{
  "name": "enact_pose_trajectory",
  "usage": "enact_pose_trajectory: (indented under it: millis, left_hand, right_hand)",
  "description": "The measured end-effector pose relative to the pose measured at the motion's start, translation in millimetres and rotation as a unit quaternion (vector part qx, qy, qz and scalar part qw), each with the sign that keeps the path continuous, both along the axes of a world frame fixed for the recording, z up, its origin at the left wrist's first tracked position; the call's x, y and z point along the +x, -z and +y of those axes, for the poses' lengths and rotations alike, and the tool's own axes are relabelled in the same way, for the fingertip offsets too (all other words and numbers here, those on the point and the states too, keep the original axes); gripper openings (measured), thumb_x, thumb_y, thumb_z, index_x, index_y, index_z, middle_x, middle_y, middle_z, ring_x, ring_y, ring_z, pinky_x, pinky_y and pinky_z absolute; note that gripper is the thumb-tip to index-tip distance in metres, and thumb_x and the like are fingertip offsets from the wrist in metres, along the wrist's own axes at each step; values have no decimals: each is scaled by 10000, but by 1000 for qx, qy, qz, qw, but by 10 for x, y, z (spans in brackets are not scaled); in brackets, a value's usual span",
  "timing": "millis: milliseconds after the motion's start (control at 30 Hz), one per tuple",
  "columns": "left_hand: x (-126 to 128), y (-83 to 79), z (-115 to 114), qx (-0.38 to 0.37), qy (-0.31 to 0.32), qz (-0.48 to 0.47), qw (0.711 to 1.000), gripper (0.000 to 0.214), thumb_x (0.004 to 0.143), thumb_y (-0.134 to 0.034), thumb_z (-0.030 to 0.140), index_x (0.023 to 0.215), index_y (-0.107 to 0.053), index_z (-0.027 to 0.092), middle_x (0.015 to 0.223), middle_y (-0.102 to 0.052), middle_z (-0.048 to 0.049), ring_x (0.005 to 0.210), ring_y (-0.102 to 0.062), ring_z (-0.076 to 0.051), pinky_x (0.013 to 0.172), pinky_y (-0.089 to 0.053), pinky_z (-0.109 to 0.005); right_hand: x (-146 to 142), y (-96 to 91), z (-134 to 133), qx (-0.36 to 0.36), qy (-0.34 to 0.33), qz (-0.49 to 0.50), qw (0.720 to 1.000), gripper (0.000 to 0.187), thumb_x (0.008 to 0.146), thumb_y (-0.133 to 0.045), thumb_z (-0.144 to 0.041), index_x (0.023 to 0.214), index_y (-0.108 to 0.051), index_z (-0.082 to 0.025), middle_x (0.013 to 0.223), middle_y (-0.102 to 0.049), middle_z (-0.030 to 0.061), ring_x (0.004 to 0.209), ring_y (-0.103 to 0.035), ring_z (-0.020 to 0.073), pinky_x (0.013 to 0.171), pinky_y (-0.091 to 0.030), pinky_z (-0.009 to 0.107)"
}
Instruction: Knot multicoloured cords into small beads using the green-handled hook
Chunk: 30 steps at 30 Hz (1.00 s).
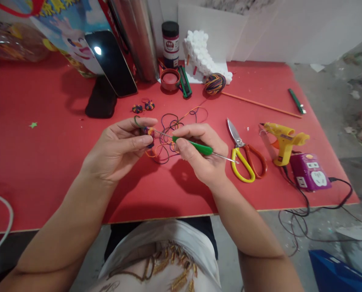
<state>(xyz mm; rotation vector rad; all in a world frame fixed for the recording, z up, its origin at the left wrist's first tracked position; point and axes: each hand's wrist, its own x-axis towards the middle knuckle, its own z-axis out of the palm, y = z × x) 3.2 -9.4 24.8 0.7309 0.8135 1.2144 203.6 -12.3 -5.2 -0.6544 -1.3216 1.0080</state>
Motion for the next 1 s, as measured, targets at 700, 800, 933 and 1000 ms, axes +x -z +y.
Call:
enact_pose_trajectory:
  millis: [700,800,933,1000]
  left_hand:
    - [-21,-37,-4,-79,29,-63,994,199,709,-968,108,837,-817,135,795,-791,-17,644,-713,-75,569,-574,-114]
    - [-15,-46,-1,-93,40,-78,992,234,687,-993,132,838,-814,136,780,-780,-22,623,-681,-71,525,-537,-105]
    - [-8,-42,-5,-89,33,-85,992,239,684,-996,129,841,-817,131,804,-774,-16,645,-668,-62,604,-575,-125]
    - [-10,-38,-7,-87,30,-88,992,240,683,-997,126,843,-818,132,802,-769,-12,646,-666,-61,622,-580,-134]
  right_hand:
    - [55,60,36,61,26,-77,995,188,976,-805,-365,1103,-823,-228,940,-810,70,728,-749,190,657,-625,350]
    - [42,42,23,67,20,-67,995,160,982,-795,-309,1124,-827,-244,926,-809,50,679,-723,170,634,-605,339]
    - [25,12,3,57,8,-40,998,176,992,-768,-225,1153,-836,-247,861,-783,21,625,-687,141,583,-557,307]
    - [18,10,0,56,4,-27,998,191,990,-765,-200,1160,-841,-244,863,-781,22,631,-691,136,575,-551,300]
